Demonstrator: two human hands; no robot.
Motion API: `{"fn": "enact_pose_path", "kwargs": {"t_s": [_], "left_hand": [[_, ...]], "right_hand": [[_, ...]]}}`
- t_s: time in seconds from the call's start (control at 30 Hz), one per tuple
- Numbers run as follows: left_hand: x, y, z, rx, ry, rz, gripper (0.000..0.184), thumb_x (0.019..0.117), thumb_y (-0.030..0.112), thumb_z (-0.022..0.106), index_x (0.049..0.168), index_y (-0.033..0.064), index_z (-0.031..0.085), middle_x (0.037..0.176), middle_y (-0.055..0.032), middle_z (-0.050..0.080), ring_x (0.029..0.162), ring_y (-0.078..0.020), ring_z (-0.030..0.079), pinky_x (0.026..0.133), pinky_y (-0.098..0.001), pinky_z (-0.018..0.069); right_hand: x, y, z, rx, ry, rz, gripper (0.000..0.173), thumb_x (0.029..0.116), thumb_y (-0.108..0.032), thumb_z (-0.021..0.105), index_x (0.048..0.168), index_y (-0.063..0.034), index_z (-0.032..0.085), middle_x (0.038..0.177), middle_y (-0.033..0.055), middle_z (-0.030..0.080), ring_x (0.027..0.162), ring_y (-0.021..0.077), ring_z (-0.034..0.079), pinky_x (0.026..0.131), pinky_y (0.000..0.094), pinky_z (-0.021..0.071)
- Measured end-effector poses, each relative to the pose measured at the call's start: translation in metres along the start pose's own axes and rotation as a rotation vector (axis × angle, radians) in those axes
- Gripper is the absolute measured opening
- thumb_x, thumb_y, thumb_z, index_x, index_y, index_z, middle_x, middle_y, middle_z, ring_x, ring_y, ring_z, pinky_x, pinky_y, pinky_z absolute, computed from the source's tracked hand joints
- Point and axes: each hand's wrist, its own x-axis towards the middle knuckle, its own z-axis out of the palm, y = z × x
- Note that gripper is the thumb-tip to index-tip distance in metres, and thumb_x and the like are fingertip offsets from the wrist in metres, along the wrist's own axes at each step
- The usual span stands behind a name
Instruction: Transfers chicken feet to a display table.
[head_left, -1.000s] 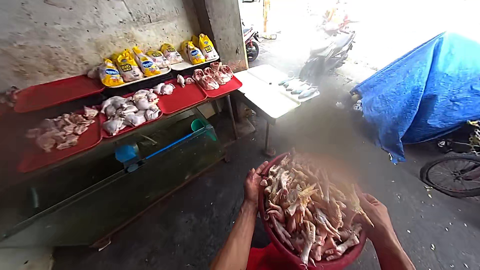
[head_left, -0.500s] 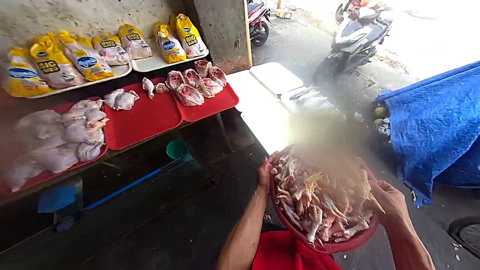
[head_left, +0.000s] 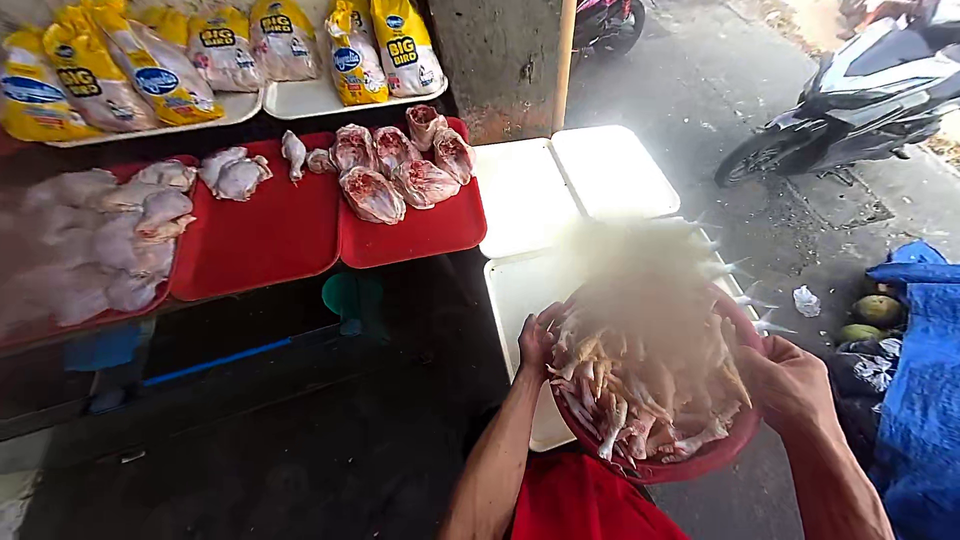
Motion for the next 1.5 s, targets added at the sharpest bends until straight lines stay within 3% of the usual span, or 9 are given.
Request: {"fn": "enact_pose_path", "kwargs": {"t_s": [0.13, 0.23, 0.37, 0.47, 0.67, 0.83, 0.97, 1.17, 1.5], "left_hand": [[0.017, 0.003, -0.017, 0.636, 0.01, 0.173, 0.069, 0.1058, 0.043, 0.022, 0.146, -0.0064, 0.048, 0.153, -0.0207, 0.048, 0.145, -0.0253, 0.042, 0.121, -0.0419, 0.0325], [0.014, 0.011, -0.039, 1.255, 0.049, 0.314, 0.082, 0.0995, 0.062, 0.032, 0.152, 0.0009, 0.045, 0.159, -0.0201, 0.041, 0.151, -0.0388, 0.032, 0.123, -0.0584, 0.0218], [0.016, -0.012, -0.062, 1.501, 0.12, 0.242, 0.098, 0.0907, 0.072, 0.047, 0.158, 0.0029, 0.035, 0.164, -0.0235, 0.031, 0.153, -0.0427, 0.025, 0.122, -0.065, 0.0166], [0.018, -0.019, -0.068, 1.485, 0.145, 0.276, 0.109, 0.0886, 0.08, 0.043, 0.155, -0.0062, 0.036, 0.161, -0.0264, 0.034, 0.153, -0.0396, 0.028, 0.124, -0.0611, 0.0173], [0.031, 0.019, -0.066, 1.379, 0.299, 0.457, 0.076, 0.0899, 0.061, 0.051, 0.132, -0.0015, 0.061, 0.152, -0.0286, 0.045, 0.146, -0.0433, 0.037, 0.12, -0.0551, 0.0301], [0.032, 0.035, -0.06, 1.586, 0.328, 0.311, 0.103, 0.0834, 0.079, 0.052, 0.154, 0.005, 0.043, 0.162, -0.0293, 0.029, 0.151, -0.0487, 0.025, 0.123, -0.0609, 0.0212], [-0.003, 0.011, -0.043, 1.616, 0.285, 0.345, 0.119, 0.0736, 0.091, 0.051, 0.156, 0.0059, 0.041, 0.16, -0.0339, 0.028, 0.149, -0.0537, 0.025, 0.119, -0.0637, 0.0272], [-0.013, 0.001, 0.005, 1.512, 0.155, 0.48, 0.111, 0.0698, 0.082, 0.066, 0.153, 0.0103, 0.046, 0.159, -0.035, 0.029, 0.148, -0.0567, 0.023, 0.12, -0.0657, 0.0235], [-0.004, 0.004, -0.014, 1.536, 0.213, 0.482, 0.117, 0.0678, 0.081, 0.067, 0.154, 0.0057, 0.043, 0.16, -0.0353, 0.026, 0.148, -0.0569, 0.024, 0.117, -0.0701, 0.0251]], "right_hand": [[0.043, -0.018, 0.023, -0.219, -0.1, -0.067, 0.019, 0.0654, -0.014, 0.074, 0.07, -0.0138, 0.055, 0.054, -0.0045, 0.05, 0.044, 0.0078, 0.048, 0.042, 0.0296, 0.0418], [0.059, -0.023, 0.027, -0.385, -0.08, -0.107, 0.021, 0.0682, -0.018, 0.076, 0.071, -0.0119, 0.056, 0.057, -0.0028, 0.049, 0.047, 0.0094, 0.047, 0.046, 0.0326, 0.0405], [0.069, -0.048, 0.033, -0.521, -0.077, -0.153, 0.021, 0.0708, -0.019, 0.074, 0.072, -0.0124, 0.054, 0.059, -0.0043, 0.047, 0.049, 0.0068, 0.044, 0.048, 0.0301, 0.0376], [0.076, -0.063, 0.043, -0.573, -0.097, -0.214, 0.021, 0.0708, -0.021, 0.074, 0.072, -0.0132, 0.054, 0.058, -0.0061, 0.046, 0.05, 0.0046, 0.042, 0.048, 0.028, 0.0358], [0.079, -0.085, 0.056, -0.697, -0.108, -0.323, 0.021, 0.0747, -0.026, 0.071, 0.075, -0.0111, 0.056, 0.061, -0.0046, 0.047, 0.053, 0.0054, 0.042, 0.051, 0.0298, 0.035], [0.078, -0.094, 0.06, -0.782, -0.081, -0.388, 0.022, 0.0799, -0.028, 0.068, 0.078, -0.0077, 0.059, 0.064, -0.0003, 0.049, 0.055, 0.0104, 0.044, 0.052, 0.0349, 0.035], [0.079, -0.104, 0.066, -0.825, -0.075, -0.482, 0.025, 0.0833, -0.029, 0.065, 0.08, -0.0043, 0.061, 0.064, 0.005, 0.052, 0.056, 0.0154, 0.048, 0.053, 0.0393, 0.0364], [0.066, -0.124, 0.067, -0.872, -0.018, -0.649, 0.03, 0.0873, -0.032, 0.063, 0.079, -0.0032, 0.06, 0.063, 0.0072, 0.053, 0.054, 0.0161, 0.047, 0.05, 0.0384, 0.0349], [0.042, -0.137, 0.046, -0.861, 0.033, -0.784, 0.03, 0.0896, -0.03, 0.062, 0.076, -0.0029, 0.059, 0.062, 0.0082, 0.055, 0.052, 0.0153, 0.049, 0.048, 0.0353, 0.0359]]}}
